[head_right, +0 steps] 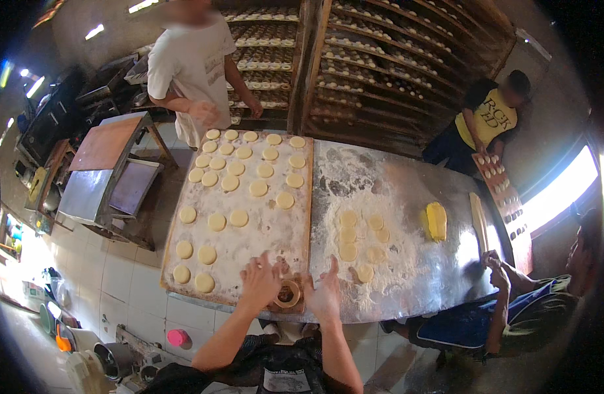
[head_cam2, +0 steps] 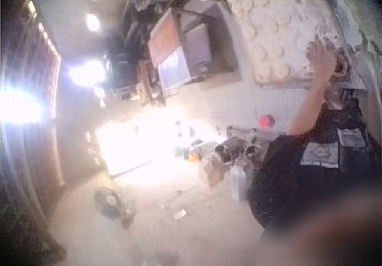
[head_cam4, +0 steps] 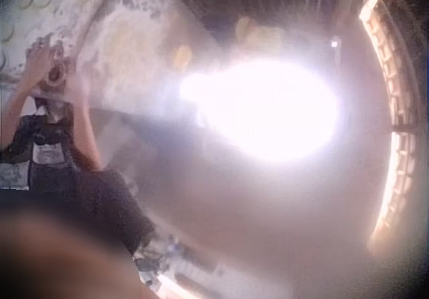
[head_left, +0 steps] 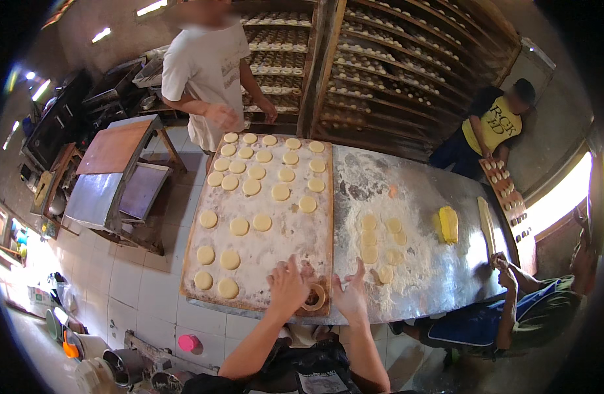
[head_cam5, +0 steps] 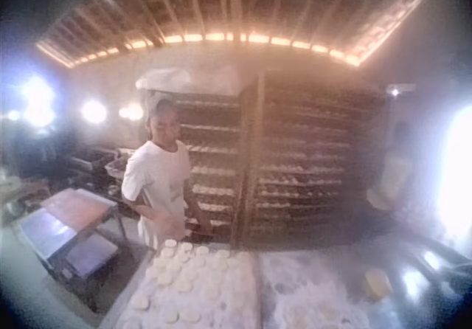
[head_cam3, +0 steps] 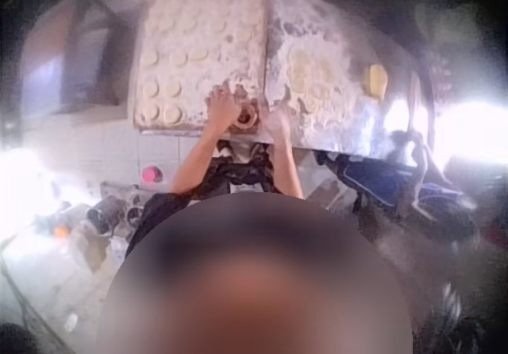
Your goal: The person shapes small dough pieces into rings by hand and places them on a wooden board. A coworker also shapes dough and loads trays onto a rack in the background.
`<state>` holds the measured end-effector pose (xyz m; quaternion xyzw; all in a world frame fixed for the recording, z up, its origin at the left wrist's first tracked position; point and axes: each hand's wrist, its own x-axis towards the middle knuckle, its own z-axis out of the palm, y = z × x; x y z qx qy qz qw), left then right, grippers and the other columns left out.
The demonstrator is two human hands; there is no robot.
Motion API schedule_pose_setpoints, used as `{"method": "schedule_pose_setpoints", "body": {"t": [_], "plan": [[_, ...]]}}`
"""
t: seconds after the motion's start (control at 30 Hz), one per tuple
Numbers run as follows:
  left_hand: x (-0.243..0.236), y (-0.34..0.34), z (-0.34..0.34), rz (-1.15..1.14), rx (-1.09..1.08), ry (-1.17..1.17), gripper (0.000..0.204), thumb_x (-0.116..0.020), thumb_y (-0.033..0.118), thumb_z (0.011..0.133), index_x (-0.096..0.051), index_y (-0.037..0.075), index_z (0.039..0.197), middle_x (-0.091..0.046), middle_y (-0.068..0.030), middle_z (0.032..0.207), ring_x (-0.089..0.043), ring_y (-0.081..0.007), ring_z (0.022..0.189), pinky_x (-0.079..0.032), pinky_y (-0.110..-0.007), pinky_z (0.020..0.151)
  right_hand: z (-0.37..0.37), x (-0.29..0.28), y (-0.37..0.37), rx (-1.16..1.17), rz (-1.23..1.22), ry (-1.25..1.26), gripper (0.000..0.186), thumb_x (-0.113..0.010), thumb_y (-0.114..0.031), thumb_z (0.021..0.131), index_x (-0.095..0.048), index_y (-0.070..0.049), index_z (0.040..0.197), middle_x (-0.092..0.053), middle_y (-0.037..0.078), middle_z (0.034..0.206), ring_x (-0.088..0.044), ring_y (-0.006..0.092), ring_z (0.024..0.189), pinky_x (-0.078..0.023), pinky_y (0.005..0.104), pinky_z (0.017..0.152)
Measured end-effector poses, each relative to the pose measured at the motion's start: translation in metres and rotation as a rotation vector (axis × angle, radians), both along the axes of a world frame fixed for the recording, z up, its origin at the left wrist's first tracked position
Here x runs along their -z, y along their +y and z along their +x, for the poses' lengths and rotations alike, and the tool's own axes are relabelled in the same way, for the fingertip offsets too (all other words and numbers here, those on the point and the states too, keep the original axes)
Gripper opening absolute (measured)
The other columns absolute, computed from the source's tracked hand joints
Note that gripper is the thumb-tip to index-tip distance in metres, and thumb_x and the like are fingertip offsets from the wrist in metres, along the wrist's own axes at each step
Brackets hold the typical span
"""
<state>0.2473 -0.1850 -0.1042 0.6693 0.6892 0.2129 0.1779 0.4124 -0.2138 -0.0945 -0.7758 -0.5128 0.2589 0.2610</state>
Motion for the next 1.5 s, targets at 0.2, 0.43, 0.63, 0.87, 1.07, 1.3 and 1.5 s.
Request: {"method": "schedule_pose_setpoints", "body": {"t": [0.2,0.43,0.63,0.87,1.07,1.3,1.5], "plan": [[0.003,-0.014,-0.01,0.047,-0.025,-0.043,0.047,-0.063,0.018,0.093,-0.047,0.004,0.135,-0.058,-0.0197,0.11,-0.057,-0.0371,0.104,-0.043,-0.052,0.086,0.09,0.016,-0.015,0.165,0.012,-0.183,0.043,-0.068,-0.025,0.09,-0.058,-0.01,0.129,-0.065,0.02,0.109,-0.063,0.0387,0.105,-0.049,0.0485,0.09],[0.006,-0.01,0.076,-0.012,0.223,-0.345,0.037,-0.061,0.018,0.096,-0.052,0.001,0.128,-0.067,-0.0239,0.09,-0.065,-0.0432,0.085,-0.052,-0.05,0.077,0.163,0.031,0.014,0.023,-0.016,-0.304,0.032,-0.071,-0.022,0.087,-0.062,-0.004,0.111,-0.065,0.021,0.111,-0.06,0.0426,0.108,-0.048,0.0493,0.091],[-0.011,0.005,0.14,-0.325,0.353,-0.537,0.035,-0.065,0.025,0.098,-0.062,0.0,0.122,-0.075,-0.0166,0.095,-0.074,-0.0269,0.085,-0.057,-0.036,0.076,0.172,-0.007,0.021,-0.216,-0.09,0.49,0.029,-0.073,-0.01,0.086,-0.053,-0.002,0.105,-0.06,0.01,0.093,-0.063,0.0208,0.087,-0.051,0.0354,0.075],[-0.053,-0.008,0.158,-0.301,0.264,-0.747,0.029,-0.075,0.014,0.09,-0.069,0.002,0.115,-0.075,-0.0136,0.099,-0.074,-0.0193,0.086,-0.056,-0.03,0.076,0.173,-0.041,0.023,-0.254,0.067,0.471,0.055,-0.073,0.003,0.078,-0.045,-0.004,0.124,-0.058,0.012,0.098,-0.063,0.0276,0.087,-0.052,0.0378,0.078],[-0.051,-0.007,0.181,0.345,0.127,-0.387,0.056,-0.067,-0.013,0.075,-0.057,0.006,0.127,-0.062,-0.0127,0.101,-0.062,-0.033,0.096,-0.051,-0.039,0.08,0.159,-0.003,0.044,-0.444,0.203,0.682,0.066,-0.065,0.003,0.08,-0.044,-0.005,0.143,-0.063,0.017,0.113,-0.061,0.0323,0.112,-0.046,0.0431,0.101],[-0.037,-0.026,0.166,-0.04,0.013,-1.44,0.059,-0.053,-0.009,0.087,-0.039,0.008,0.142,-0.054,-0.0056,0.092,-0.058,-0.0188,0.092,-0.048,-0.036,0.083,0.16,-0.002,0.045,-0.447,-0.2,1.804,0.061,-0.062,-0.033,0.091,-0.044,-0.004,0.142,-0.067,0.01,0.092,-0.062,0.0285,0.105,-0.044,0.0407,0.098],[-0.016,-0.017,0.135,0.229,0.036,-0.838,0.035,-0.051,0.021,0.1,-0.045,0.005,0.131,-0.06,-0.0115,0.078,-0.065,-0.0281,0.072,-0.048,-0.041,0.058,0.118,-0.026,0.048,-0.637,-0.021,1.301,0.069,-0.052,-0.049,0.1,-0.032,-0.011,0.153,-0.066,0.009,0.088,-0.065,0.0244,0.093,-0.049,0.0389,0.081]]}}
